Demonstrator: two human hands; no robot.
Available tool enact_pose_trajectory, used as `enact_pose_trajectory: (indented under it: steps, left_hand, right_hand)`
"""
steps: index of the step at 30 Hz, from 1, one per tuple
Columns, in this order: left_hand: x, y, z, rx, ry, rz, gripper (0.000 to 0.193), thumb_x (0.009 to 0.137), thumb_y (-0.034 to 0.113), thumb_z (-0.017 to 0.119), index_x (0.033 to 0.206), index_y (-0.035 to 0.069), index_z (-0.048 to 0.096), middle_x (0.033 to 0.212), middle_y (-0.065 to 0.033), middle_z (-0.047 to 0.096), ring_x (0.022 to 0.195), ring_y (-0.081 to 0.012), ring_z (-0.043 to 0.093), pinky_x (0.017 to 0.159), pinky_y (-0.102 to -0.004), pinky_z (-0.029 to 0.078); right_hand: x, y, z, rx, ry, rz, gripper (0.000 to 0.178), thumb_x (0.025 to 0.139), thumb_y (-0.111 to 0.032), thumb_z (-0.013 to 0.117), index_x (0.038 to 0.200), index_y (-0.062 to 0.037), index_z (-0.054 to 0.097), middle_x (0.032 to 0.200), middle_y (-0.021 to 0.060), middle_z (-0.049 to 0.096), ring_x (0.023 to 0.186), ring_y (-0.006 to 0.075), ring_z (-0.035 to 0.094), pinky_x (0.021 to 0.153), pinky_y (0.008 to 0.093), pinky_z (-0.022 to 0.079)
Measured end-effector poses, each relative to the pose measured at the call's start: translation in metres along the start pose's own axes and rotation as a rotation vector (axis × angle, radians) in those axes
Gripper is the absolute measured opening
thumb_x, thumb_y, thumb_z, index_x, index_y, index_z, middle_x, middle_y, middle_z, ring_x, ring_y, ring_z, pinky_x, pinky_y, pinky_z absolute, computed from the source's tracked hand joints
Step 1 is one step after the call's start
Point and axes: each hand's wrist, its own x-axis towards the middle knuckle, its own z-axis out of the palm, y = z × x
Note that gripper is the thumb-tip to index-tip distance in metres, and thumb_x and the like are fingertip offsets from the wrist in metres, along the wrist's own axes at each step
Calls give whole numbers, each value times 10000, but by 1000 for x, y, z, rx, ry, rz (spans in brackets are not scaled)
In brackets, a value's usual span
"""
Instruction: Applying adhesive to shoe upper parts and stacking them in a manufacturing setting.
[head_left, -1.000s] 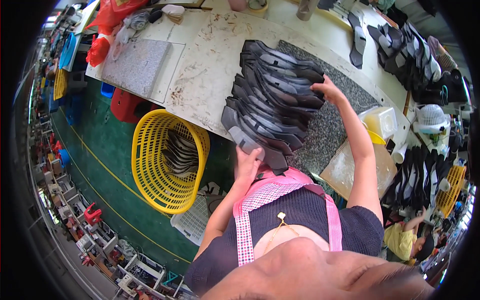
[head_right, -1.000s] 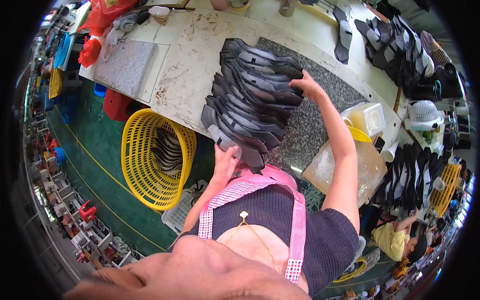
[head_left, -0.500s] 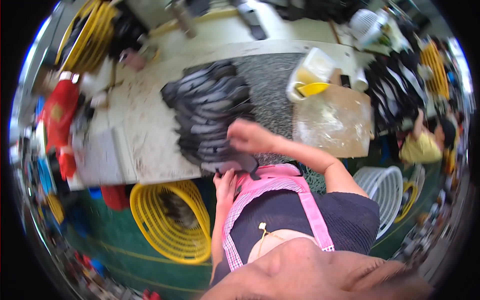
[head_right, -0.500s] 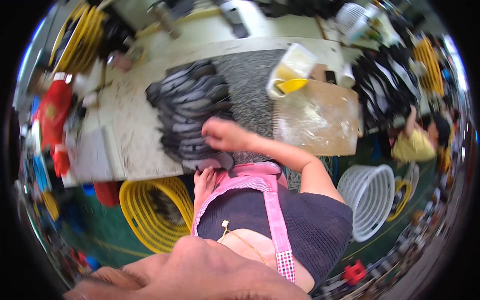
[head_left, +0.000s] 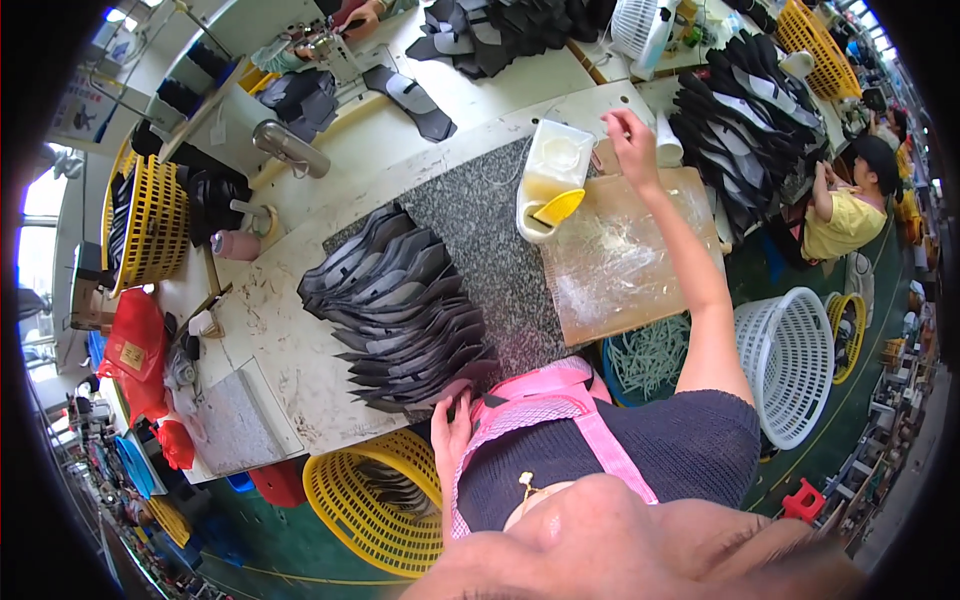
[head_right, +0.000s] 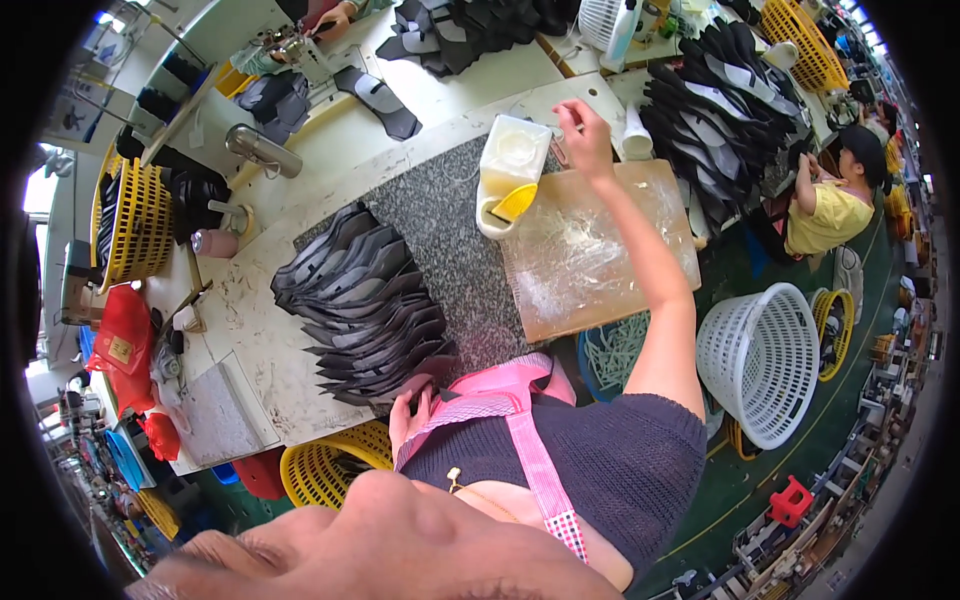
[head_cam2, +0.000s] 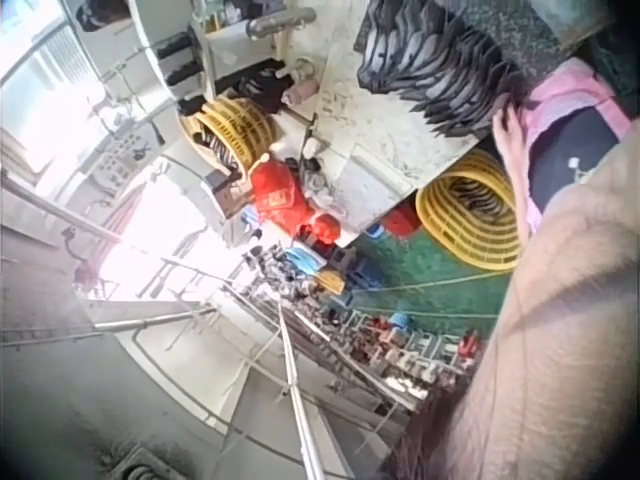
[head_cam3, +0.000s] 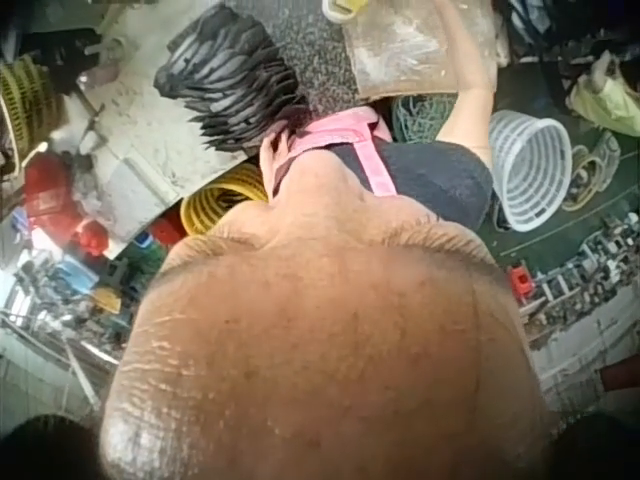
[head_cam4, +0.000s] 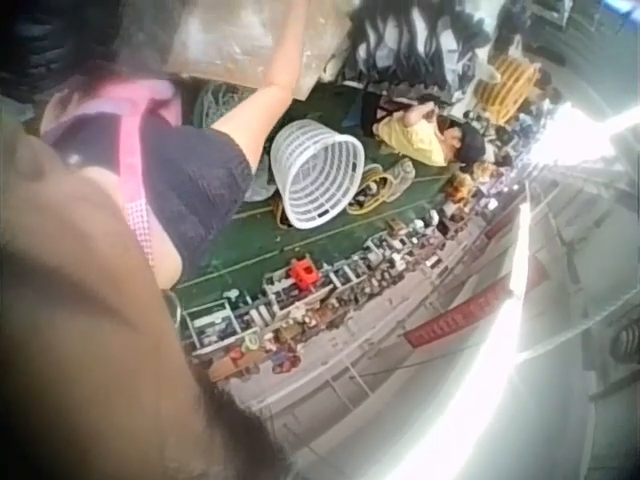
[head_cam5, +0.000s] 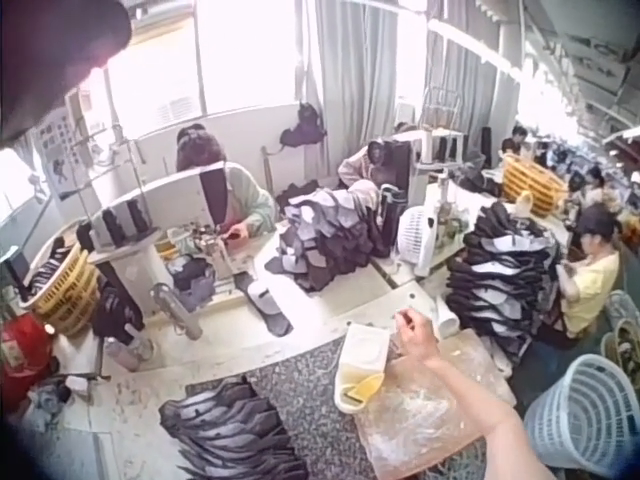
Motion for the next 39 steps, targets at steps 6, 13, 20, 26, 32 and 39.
enact_pose_trajectory:
  steps: [6, 13, 20, 26, 32, 39]
  left_hand:
    - [-20, 14, -35, -132, 459, 77, 229, 763, 26, 615, 961, 31, 497, 942, -53, 544, 897, -218, 579, 764, -320, 529]
    - [-41, 3, -60, 104, 349, 635, 314, 820, 48, 572, 1095, 159, 469, 962, -46, 547, 846, -175, 547, 705, -276, 474]
    - [-69, -19, 75, 551, 387, 853, 308, 874, 73, 550, 1154, 81, 422, 961, -26, 525, 855, -122, 536, 725, -222, 416]
    - [-43, -15, 167, 1177, -102, 1103, 349, 877, 46, 570, 1212, 14, 478, 1115, -77, 558, 1027, -153, 545, 869, -271, 437]
    - [-66, -59, 276, 1728, -693, 1466, 778, 647, 74, 790, 1319, 11, 402, 1155, -163, 566, 1056, -191, 550, 814, -284, 462]
    - [-93, -5, 207, 1414, -612, 919, 339, 948, 254, 510, 717, 6, 524, 637, -11, 494, 540, -67, 391, 490, -215, 299]
  right_hand:
    - [86, 126, 81, -308, -660, -184, 293, 767, -16, 601, 1042, -119, 608, 928, 123, 575, 887, 273, 571, 803, 375, 466]
    - [102, 131, 115, -772, -679, -270, 294, 732, -29, 609, 999, -153, 596, 1066, 94, 524, 1069, 300, 486, 883, 435, 426]
    - [126, 160, 134, -488, -692, -121, 102, 790, -91, 590, 884, -65, 563, 849, 94, 588, 815, 257, 575, 701, 367, 467]
    - [85, -57, 113, 156, -532, -386, 94, 826, -95, 610, 915, -69, 595, 596, 41, 513, 504, 88, 468, 468, 262, 385]
    - [-36, -177, 81, 197, -805, -1117, 109, 823, -127, 521, 749, -71, 464, 635, 40, 475, 491, 169, 541, 388, 307, 447]
    - [-19, -155, 8, 274, -313, -831, 103, 883, -162, 545, 882, -65, 579, 816, 74, 589, 697, 216, 575, 622, 296, 455]
